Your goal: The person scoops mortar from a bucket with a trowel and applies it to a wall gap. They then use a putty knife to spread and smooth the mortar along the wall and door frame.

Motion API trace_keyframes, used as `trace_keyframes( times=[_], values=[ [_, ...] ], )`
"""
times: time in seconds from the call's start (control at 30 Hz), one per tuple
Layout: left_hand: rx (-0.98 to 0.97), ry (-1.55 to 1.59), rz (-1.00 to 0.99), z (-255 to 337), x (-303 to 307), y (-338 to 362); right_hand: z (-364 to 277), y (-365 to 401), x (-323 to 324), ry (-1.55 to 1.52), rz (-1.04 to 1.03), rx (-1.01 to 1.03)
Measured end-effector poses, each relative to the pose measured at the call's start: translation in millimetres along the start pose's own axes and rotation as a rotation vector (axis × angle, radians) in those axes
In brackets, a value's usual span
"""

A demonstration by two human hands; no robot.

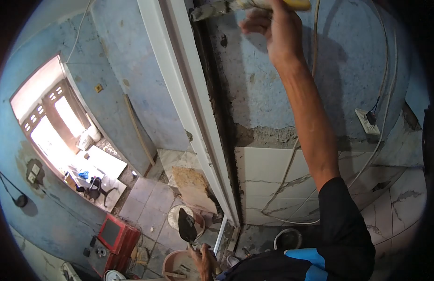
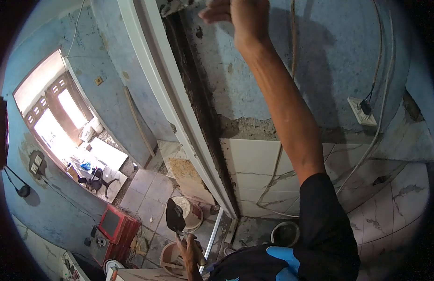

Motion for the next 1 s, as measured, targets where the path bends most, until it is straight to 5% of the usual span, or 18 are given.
trace_keyframes(
  times=[0.43, 0.57, 0.8, 1.0],
  values=[
    [-0.086, -0.005, -0.072, -0.8, 1.6, -6.8, 19.4, 88.3, 5.8, 0.302, -0.084, 0.189],
    [-0.014, -0.001, -0.026, 7.2, -6.6, 0.0, 16.7, 103.4, -15.1, 0.887, -0.005, 0.844],
    [0.021, -0.023, 0.031, 5.6, 0.2, -2.1, 36.2, 128.7, -53.3, 1.038, -0.061, 1.015],
    [-0.071, -0.050, -0.011, -7.5, 18.4, -11.6, 42.9, 131.4, -79.0, 1.212, -0.166, 0.941]
  ],
)
Point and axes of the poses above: each hand's wrist, its own y-axis away from the middle knuckle, its own x-axis out of the back of the hand, z = x × y, the point moved 3 cm from there along -y, towards the middle knuckle, and after that the axes turned 15 degrees about y, right-handed, at the moved point
